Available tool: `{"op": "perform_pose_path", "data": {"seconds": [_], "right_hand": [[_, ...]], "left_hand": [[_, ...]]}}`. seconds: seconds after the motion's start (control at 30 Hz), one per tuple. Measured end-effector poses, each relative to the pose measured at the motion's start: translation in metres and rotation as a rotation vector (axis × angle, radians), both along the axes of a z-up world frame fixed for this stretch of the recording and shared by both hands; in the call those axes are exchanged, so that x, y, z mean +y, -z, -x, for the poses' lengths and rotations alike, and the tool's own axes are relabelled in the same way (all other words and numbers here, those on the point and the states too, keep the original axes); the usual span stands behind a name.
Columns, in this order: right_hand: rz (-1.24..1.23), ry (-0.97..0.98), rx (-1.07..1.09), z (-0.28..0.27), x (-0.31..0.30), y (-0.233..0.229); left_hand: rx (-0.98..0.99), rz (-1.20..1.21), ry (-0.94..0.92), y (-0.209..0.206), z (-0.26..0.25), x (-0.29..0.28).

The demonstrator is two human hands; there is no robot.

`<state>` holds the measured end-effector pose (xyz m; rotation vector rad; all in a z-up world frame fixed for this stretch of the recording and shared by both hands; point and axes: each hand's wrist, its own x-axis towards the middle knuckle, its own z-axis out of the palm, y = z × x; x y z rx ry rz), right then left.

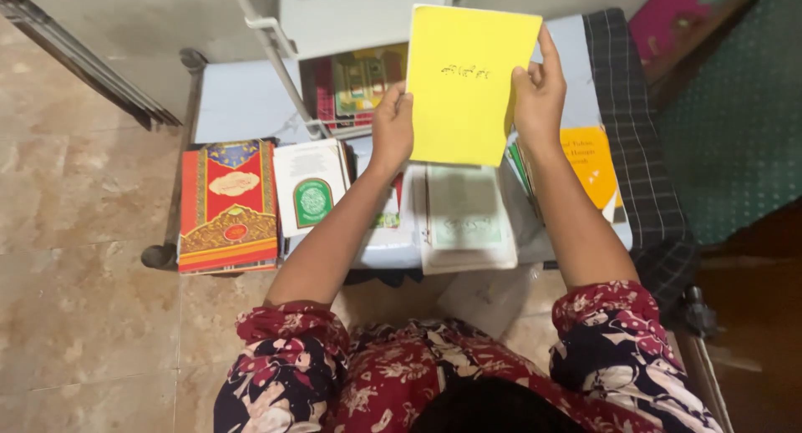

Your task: The person removes books, notebooks, and papers from a plastic shelving unit onto the table by hand, then wipes down the empty shelves with a cloth.

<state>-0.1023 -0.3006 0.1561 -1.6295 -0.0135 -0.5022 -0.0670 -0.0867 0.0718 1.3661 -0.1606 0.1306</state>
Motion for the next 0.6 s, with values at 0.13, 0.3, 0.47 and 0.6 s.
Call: {"op": "perform_pose_path", "data": {"seconds": [0.13, 0.3, 0.47, 0.6], "right_hand": [[0.039, 0.112, 0.127, 0.001, -0.03, 0.061], [0.225, 0.104, 0.152, 0.013, -0.055, 0.165], [0.305, 0.026, 0.302, 0.045, -0.066, 0.223], [0.428, 0.104, 0.285, 0.045, -0.056, 0.239]], "left_hand": [[0.042, -0.051, 0.025, 0.037, 0.016, -0.023], [-0.015, -0.531, -0.025, 0.124, 0.039, -0.034], [0.375, -0.727, 0.078, 0.182, 0.067, -0.047], [0.427, -0.839, 0.107, 0.178, 0.086, -0.046]]}}
